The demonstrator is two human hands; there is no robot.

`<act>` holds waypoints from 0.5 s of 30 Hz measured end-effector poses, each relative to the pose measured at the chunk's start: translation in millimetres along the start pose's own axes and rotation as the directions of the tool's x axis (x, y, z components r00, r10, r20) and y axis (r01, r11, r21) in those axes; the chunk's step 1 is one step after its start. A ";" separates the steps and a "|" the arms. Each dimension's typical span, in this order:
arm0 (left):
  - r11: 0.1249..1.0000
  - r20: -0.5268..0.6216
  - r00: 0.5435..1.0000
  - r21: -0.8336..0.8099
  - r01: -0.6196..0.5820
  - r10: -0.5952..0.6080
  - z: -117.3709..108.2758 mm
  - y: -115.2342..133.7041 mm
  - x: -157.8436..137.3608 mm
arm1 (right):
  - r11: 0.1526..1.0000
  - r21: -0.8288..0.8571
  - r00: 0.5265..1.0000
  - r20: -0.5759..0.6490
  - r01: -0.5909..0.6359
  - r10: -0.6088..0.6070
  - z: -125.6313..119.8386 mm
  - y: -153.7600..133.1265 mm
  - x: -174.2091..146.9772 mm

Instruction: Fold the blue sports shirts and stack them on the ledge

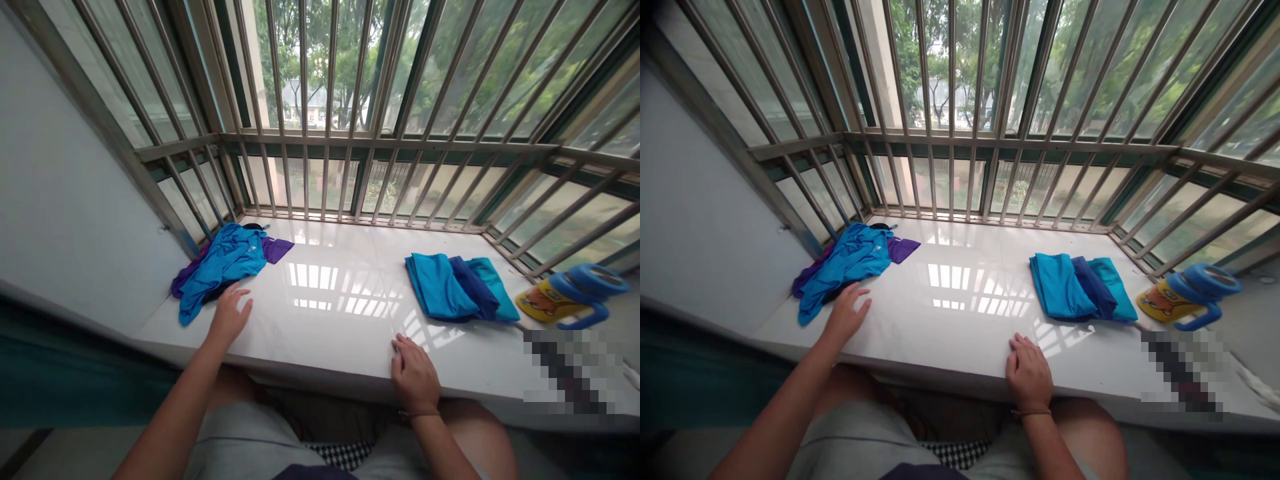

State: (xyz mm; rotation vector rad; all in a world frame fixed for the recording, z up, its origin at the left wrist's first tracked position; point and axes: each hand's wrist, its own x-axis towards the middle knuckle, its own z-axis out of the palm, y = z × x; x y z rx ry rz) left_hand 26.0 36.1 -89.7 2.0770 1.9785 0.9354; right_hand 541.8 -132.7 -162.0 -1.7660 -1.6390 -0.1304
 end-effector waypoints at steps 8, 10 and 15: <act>0.870 0.097 0.869 -0.042 0.491 -0.485 -56.7 -38.7 67.1 | 0.999 0.025 1.000 -0.003 -0.020 0.020 0.0 -3.0 0.6; 0.860 0.065 0.865 -0.092 0.502 -0.498 -65.2 -34.9 72.2 | 0.999 0.032 0.999 -0.002 -0.037 0.037 -1.0 -4.9 1.0; 0.831 0.063 0.888 -0.329 0.449 -0.455 -74.9 3.5 63.8 | 1.000 0.007 1.000 -0.001 -0.018 0.018 -2.4 -5.6 1.7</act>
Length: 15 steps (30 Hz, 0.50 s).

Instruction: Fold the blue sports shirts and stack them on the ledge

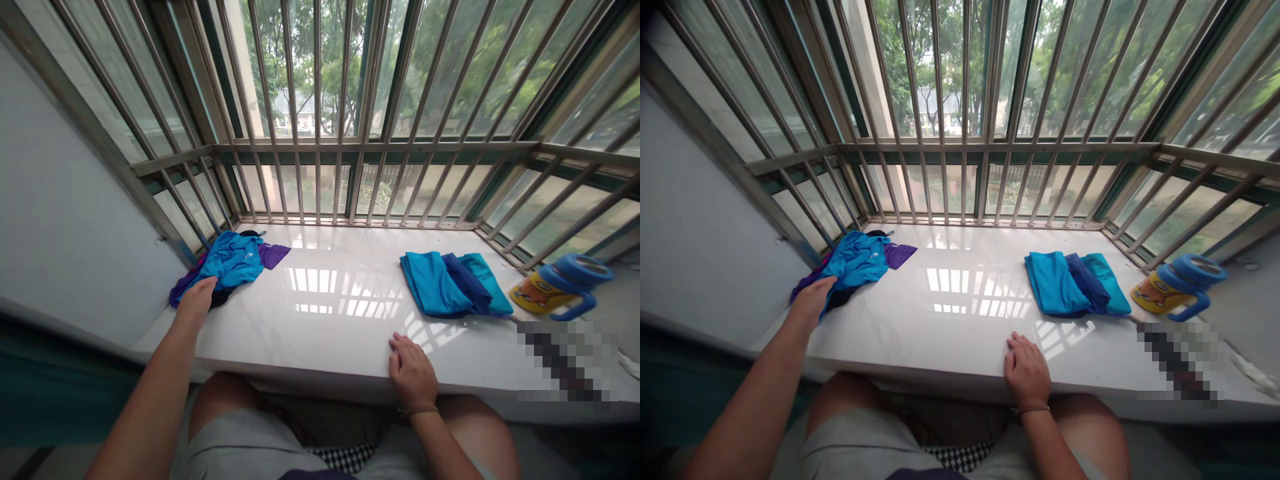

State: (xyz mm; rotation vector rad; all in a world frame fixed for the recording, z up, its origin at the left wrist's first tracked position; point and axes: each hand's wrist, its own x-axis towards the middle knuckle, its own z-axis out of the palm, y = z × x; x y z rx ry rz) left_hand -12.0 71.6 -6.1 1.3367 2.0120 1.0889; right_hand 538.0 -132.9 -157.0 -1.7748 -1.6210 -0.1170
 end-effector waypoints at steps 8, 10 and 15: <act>0.854 0.710 0.530 -0.517 -0.055 0.464 66.6 80.5 -196.6 | 0.999 -0.034 0.999 -0.014 0.036 -0.037 1.5 2.8 0.1; 0.859 0.819 0.275 -0.509 -0.055 0.503 87.7 82.8 -250.2 | 0.998 -0.040 0.999 -0.014 0.041 -0.041 0.3 0.5 1.0; 0.863 0.858 0.130 -0.475 -0.172 0.497 128.7 56.4 -324.5 | 0.998 -0.046 0.999 0.018 0.042 -0.041 -4.9 -4.2 3.8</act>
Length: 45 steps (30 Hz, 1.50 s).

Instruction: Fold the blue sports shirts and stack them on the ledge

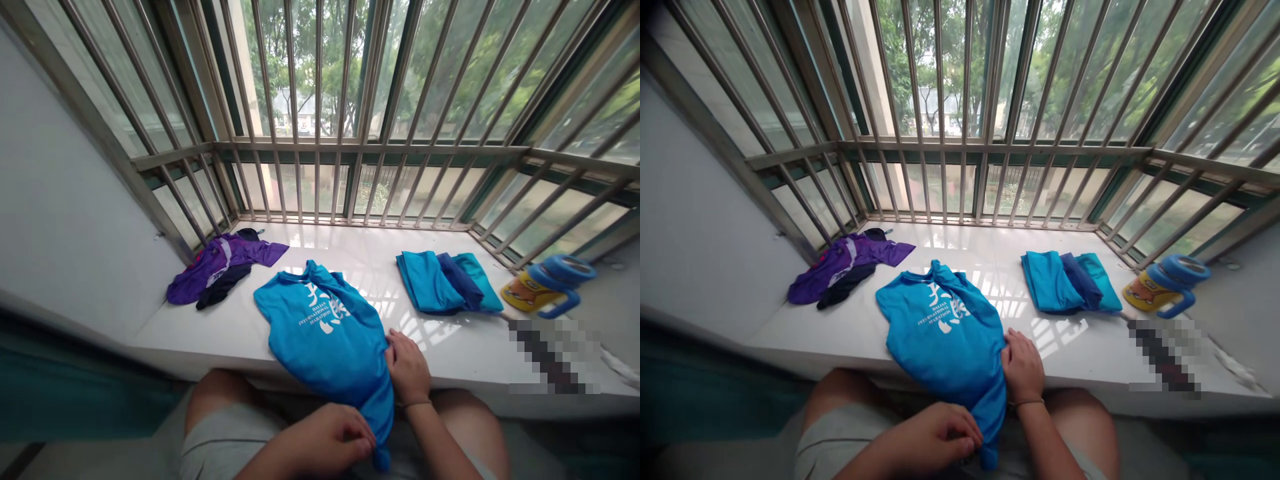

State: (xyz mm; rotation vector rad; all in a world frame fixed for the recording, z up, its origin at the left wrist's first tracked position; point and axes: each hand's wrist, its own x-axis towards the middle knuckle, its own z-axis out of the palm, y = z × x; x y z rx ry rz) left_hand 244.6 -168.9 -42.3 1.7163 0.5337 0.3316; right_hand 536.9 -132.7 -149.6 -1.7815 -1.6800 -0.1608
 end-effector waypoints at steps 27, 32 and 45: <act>0.472 -0.501 0.789 0.825 0.311 0.355 -97.8 -116.4 5.5 | 0.936 0.234 0.965 0.064 -0.264 0.256 -4.1 -10.6 32.3; 0.474 -0.501 0.788 0.824 0.310 0.357 -98.1 -115.4 4.3 | 0.977 0.131 0.980 0.130 -0.168 0.151 1.8 -25.6 30.0; 0.482 -0.481 0.795 0.831 0.280 0.369 -99.4 -120.0 1.1 | 0.929 0.366 0.835 0.528 -0.062 -0.152 -47.0 -131.3 -47.9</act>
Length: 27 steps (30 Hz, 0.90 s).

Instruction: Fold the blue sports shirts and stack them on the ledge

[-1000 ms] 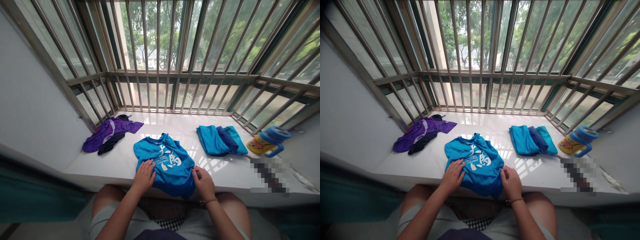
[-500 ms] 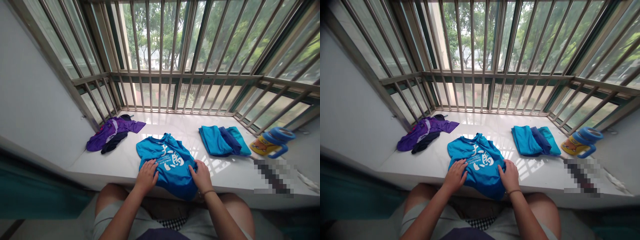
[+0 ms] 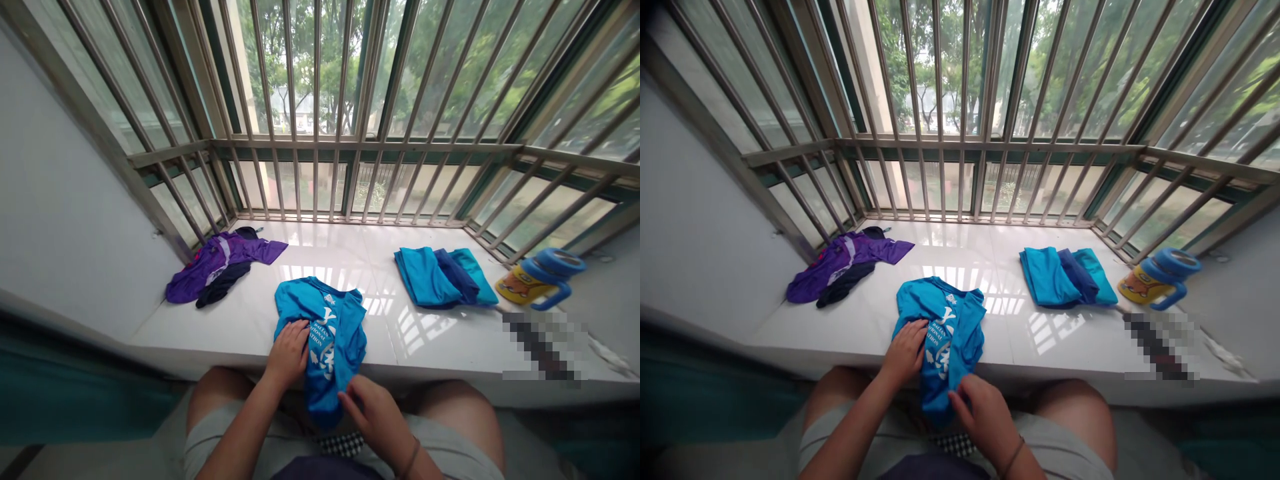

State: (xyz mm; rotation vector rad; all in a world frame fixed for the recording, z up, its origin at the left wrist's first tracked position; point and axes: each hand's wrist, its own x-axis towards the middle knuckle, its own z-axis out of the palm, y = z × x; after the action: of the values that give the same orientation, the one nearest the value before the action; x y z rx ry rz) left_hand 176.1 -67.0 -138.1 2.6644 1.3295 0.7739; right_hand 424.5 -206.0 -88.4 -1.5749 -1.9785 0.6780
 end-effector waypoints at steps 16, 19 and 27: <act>0.994 0.012 0.999 -0.099 0.037 -0.036 -7.8 4.0 2.2 | 0.973 0.156 0.870 -0.441 -0.169 0.221 -16.5 43.7 105.6; 0.953 -0.018 0.993 -0.283 0.106 -0.116 -16.2 5.9 6.8 | 0.958 0.253 0.824 -0.507 -0.136 0.251 -18.2 29.5 90.0; 0.384 0.211 0.934 -0.868 0.315 -0.290 -51.3 79.5 -3.7 | 0.977 0.083 0.911 -0.385 0.195 -0.150 -15.3 -28.0 28.3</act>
State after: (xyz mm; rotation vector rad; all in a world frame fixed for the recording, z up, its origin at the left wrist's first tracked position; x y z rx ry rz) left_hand 208.6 -127.8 -73.2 1.4969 0.9170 0.9998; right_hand 409.2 -182.9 -56.0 -1.3230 -1.7287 0.3792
